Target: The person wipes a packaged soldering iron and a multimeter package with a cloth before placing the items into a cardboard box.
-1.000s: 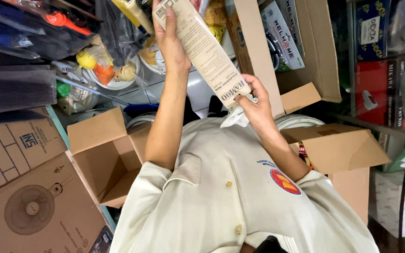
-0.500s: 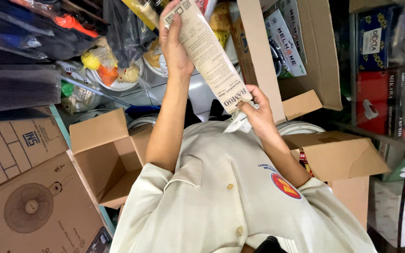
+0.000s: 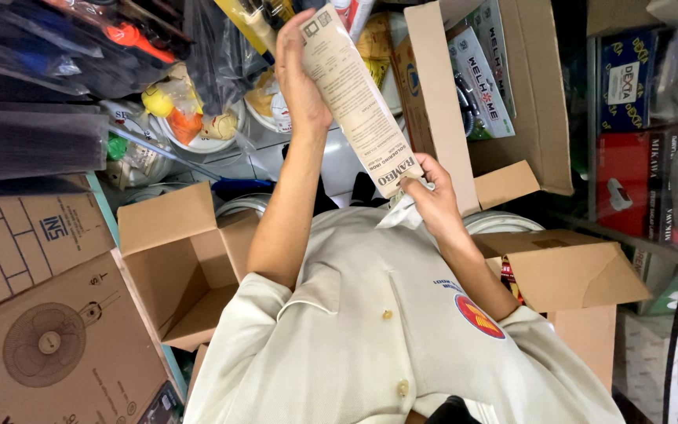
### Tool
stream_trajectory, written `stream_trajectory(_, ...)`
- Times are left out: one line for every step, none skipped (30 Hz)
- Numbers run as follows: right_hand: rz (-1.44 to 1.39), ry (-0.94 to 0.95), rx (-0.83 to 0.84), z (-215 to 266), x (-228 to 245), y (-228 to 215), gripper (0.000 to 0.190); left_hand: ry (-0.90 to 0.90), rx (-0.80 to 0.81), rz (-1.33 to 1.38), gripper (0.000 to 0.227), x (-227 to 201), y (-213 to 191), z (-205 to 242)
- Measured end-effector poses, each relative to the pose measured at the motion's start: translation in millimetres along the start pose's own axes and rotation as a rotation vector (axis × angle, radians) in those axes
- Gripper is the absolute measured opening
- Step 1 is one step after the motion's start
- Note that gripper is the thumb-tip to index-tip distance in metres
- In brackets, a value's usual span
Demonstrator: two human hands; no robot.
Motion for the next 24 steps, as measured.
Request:
stream_trajectory(-0.002, 0.008, -0.011, -0.6, -1.7, -0.8, 0.029, -0.015, -0.027, -0.033, 0.034, -0.3, 0.0, -0.2)
stream_trajectory(-0.002, 0.003, -0.007, -1.2, -3.2, -1.5, 0.029, -0.030, -0.054, -0.067, 0.037, -0.3, -0.1, -0.5)
stream_trajectory(-0.001, -0.002, -0.004, -1.6, -4.3, -2.3, 0.029, -0.046, -0.081, -0.099, 0.041, 0.2, -0.4, -1.4)
stream_trajectory(-0.001, -0.008, -0.002, -1.8, -5.4, -2.6, 0.029, -0.039, -0.074, -0.086, 0.036, 1.1, 0.1, -2.7)
stream_trajectory(0.015, -0.025, 0.010, -1.5, -6.1, -2.3, 0.029, -0.032, -0.068, -0.073, 0.032, 2.3, 0.3, -3.7)
stream_trajectory(0.032, -0.041, 0.022, -1.1, -6.3, -2.0, 0.028, -0.025, -0.062, -0.060, 0.029, 3.2, -0.1, -4.2)
stream_trajectory(0.048, -0.058, 0.033, -1.2, -5.6, -1.8, 0.028, -0.038, -0.079, -0.073, 0.029, 4.3, -1.3, -4.7)
stream_trajectory(0.041, -0.042, 0.023, -1.0, -5.0, -2.4, 0.028, -0.051, -0.096, -0.086, 0.030, 5.4, -2.8, -5.0)
stream_trajectory(0.033, -0.025, 0.013, -0.3, -4.2, -2.6, 0.028, -0.064, -0.114, -0.099, 0.030, 6.5, -4.8, -4.5)
stream_trajectory(0.026, -0.008, 0.004, 0.4, -2.9, -2.8, 0.029, -0.074, -0.136, -0.077, 0.030, 8.1, -7.0, -3.9)
stream_trajectory(0.034, -0.019, 0.000, 0.8, -0.3, -2.8, 0.029, -0.085, -0.158, -0.056, 0.030, 9.4, -9.5, -3.4)
stream_trajectory(0.043, -0.031, -0.004, 1.5, 2.7, -3.3, 0.029, -0.095, -0.179, -0.035, 0.030, 10.8, -12.4, -3.0)
stream_trajectory(0.051, -0.043, -0.009, 2.2, 5.6, -4.3, 0.029, -0.081, -0.173, -0.019, 0.029, 12.5, -14.6, -2.9)
stream_trajectory(0.047, -0.050, -0.003, 3.3, 8.5, -5.7, 0.030, -0.067, -0.167, -0.004, 0.028, 14.4, -17.1, -2.4)
stream_trajectory(0.043, -0.057, 0.003, 4.6, 11.2, -7.5, 0.030, -0.053, -0.162, 0.012, 0.028, 16.5, -19.7, -1.7)
stream_trajectory(0.039, -0.063, 0.010, 5.2, 12.9, -8.4, 0.031, -0.040, -0.168, -0.001, 0.027, 18.5, -22.7, -1.1)
stream_trajectory(0.032, -0.062, 0.006, 5.6, 13.6, -9.1, 0.032, -0.028, -0.176, -0.013, 0.027, 20.5, -25.9, -0.3)
stream_trajectory(0.024, -0.061, 0.002, 5.8, 13.7, -9.8, 0.032, -0.016, -0.184, -0.025, 0.027, 22.4, -28.9, 0.6)
stream_trajectory(0.017, -0.059, -0.002, 6.1, 13.4, -10.3, 0.033, -0.012, -0.172, -0.015, 0.027, 23.9, -31.2, 1.8)
stream_trajectory(0.022, -0.069, 0.000, 6.3, 12.8, -10.6, 0.033, -0.007, -0.161, -0.004, 0.026, 24.8, -33.0, 3.1)
stream_trajectory(0.026, -0.080, 0.002, 5.7, 11.8, -10.3, 0.033, -0.002, -0.148, 0.006, 0.026, 25.1, -34.3, 3.7)
stream_trajectory(0.030, -0.092, 0.005, 5.4, 10.7, -10.3, 0.033, -0.009, -0.169, 0.011, 0.025, 25.2, -35.3, 5.1)
stream_trajectory(0.008, -0.077, -0.001, 5.4, 9.0, -10.5, 0.033, -0.018, -0.189, 0.016, 0.024, 24.6, -35.7, 7.3)
stream_trajectory(-0.015, -0.062, -0.006, 5.4, 7.2, -10.6, 0.032, -0.026, -0.210, 0.021, 0.023, 23.6, -35.5, 9.2)
Point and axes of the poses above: each hand's wrist, its own z-axis away from the middle knuckle, its own y-axis out of the palm, x = y × z, the point moved 2 cm from there along -z, towards the middle knuckle, and after that the axes turned 10 degrees about x, right-handed, at the moved point
